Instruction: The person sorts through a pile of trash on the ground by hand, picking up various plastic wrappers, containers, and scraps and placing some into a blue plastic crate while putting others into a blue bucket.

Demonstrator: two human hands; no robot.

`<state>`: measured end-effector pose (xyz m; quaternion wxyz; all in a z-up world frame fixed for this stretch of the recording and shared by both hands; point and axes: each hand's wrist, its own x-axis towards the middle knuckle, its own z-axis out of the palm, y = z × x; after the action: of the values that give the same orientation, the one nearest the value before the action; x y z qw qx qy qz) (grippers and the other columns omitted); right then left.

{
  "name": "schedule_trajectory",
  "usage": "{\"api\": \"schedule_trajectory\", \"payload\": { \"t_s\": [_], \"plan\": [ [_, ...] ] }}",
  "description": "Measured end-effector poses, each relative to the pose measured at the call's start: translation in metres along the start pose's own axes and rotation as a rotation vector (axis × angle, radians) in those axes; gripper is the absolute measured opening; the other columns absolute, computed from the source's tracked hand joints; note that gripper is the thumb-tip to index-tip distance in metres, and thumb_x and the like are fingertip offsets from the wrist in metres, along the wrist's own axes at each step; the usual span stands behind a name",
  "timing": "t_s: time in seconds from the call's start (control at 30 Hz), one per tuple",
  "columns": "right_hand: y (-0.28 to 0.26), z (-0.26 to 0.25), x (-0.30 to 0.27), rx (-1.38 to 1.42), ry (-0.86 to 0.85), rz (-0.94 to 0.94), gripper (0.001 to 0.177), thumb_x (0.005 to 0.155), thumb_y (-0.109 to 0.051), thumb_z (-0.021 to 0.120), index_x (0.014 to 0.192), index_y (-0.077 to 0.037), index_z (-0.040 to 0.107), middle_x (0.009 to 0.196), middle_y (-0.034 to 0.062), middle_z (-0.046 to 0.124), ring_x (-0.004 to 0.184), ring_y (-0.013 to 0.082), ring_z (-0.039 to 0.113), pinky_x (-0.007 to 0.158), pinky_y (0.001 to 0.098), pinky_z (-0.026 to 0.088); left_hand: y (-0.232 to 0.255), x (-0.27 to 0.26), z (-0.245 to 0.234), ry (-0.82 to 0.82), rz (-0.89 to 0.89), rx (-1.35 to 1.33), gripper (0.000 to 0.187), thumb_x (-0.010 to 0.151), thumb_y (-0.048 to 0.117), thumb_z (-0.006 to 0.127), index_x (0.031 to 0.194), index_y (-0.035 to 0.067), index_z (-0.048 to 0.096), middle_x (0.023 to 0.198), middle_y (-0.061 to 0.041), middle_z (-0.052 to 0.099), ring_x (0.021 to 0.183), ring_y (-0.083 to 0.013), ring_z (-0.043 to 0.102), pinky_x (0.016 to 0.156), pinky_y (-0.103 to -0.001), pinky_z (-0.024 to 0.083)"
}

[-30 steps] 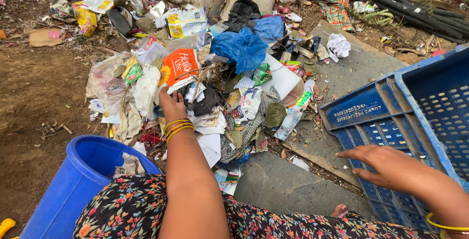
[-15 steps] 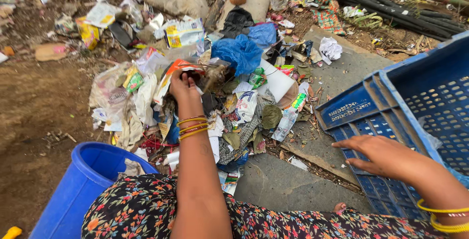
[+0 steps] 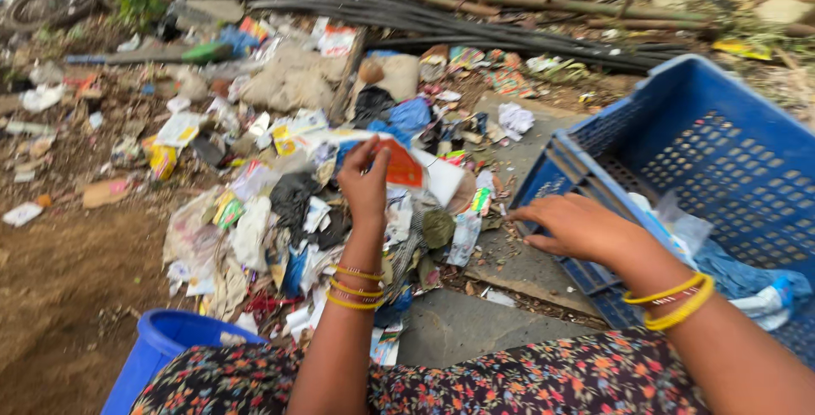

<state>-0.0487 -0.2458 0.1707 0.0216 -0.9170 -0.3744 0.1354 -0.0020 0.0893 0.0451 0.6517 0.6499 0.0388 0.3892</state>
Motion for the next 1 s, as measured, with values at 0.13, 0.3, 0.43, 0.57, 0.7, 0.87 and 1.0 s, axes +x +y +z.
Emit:
{"api": "schedule_trajectory", "payload": {
  "t_s": [0.13,0.3,0.43,0.57,0.7,0.87,1.0],
  "plan": [
    [-0.001,-0.001,-0.003,-0.014,0.084,0.016,0.046,0.086,-0.030,0.069,0.131,-0.020,0.062,0.119,0.0077,0.069,0.116,0.0294,0.063,0.098,0.0446,0.050,0.010,-0.019,0.009,0.005,-0.186,-0.121,0.018,0.085,0.010,0.083,0.099,0.000,0.078,0.092,-0.002,0.075,0.080,-0.0066,0.066,0.074,-0.022,0.053],
    [0.004,0.009,-0.003,0.013,0.062,0.057,0.044,0.085,-0.026,0.069,0.129,-0.020,0.064,0.119,0.0072,0.070,0.114,0.0292,0.064,0.097,0.0455,0.050,-0.004,-0.043,0.020,-0.012,-0.326,-0.188,0.015,0.081,0.008,0.086,0.085,-0.003,0.077,0.079,-0.002,0.075,0.068,-0.0060,0.062,0.066,-0.021,0.050],
    [0.009,0.016,0.000,-0.038,0.009,0.104,0.043,0.087,-0.027,0.068,0.130,-0.023,0.064,0.117,0.0065,0.070,0.115,0.0273,0.064,0.100,0.0438,0.050,-0.025,-0.051,0.031,-0.162,-0.342,-0.197,0.013,0.083,0.007,0.084,0.085,0.000,0.073,0.080,-0.001,0.072,0.069,-0.0061,0.061,0.066,-0.021,0.049],
    [0.009,0.015,0.004,-0.065,0.103,0.063,0.043,0.085,-0.028,0.071,0.127,-0.021,0.065,0.122,0.0041,0.067,0.118,0.0274,0.061,0.098,0.0442,0.049,-0.029,-0.058,0.040,-0.308,-0.248,-0.191,0.022,0.084,0.003,0.081,0.096,0.001,0.063,0.090,-0.001,0.067,0.078,-0.0055,0.062,0.071,-0.020,0.053],
    [0.012,0.012,0.005,-0.091,0.124,0.128,0.047,0.086,-0.031,0.071,0.131,-0.021,0.063,0.126,0.0019,0.065,0.121,0.0242,0.059,0.101,0.0419,0.048,-0.009,-0.060,0.052,-0.428,-0.426,-0.286,0.039,0.081,-0.002,0.077,0.113,0.003,0.054,0.096,-0.006,0.067,0.079,-0.0088,0.068,0.068,-0.022,0.055],
    [0.017,0.018,0.009,-0.080,0.416,0.034,0.066,0.077,-0.033,0.078,0.137,-0.015,0.056,0.137,0.0107,0.056,0.127,0.0303,0.052,0.099,0.0452,0.047,0.015,-0.066,0.061,-0.506,-0.411,-0.372,0.046,0.088,-0.005,0.073,0.126,0.004,0.049,0.101,-0.007,0.063,0.082,-0.0091,0.068,0.072,-0.020,0.052],
    [0.013,0.021,0.012,-0.025,0.414,0.120,0.079,0.073,-0.036,0.082,0.143,-0.017,0.049,0.142,0.0097,0.051,0.130,0.0306,0.049,0.101,0.0467,0.046,0.024,-0.067,0.068,-0.508,-0.401,-0.464,0.043,0.092,-0.002,0.071,0.127,0.004,0.048,0.104,-0.008,0.064,0.087,-0.0095,0.068,0.075,-0.022,0.054]
  ]
}}
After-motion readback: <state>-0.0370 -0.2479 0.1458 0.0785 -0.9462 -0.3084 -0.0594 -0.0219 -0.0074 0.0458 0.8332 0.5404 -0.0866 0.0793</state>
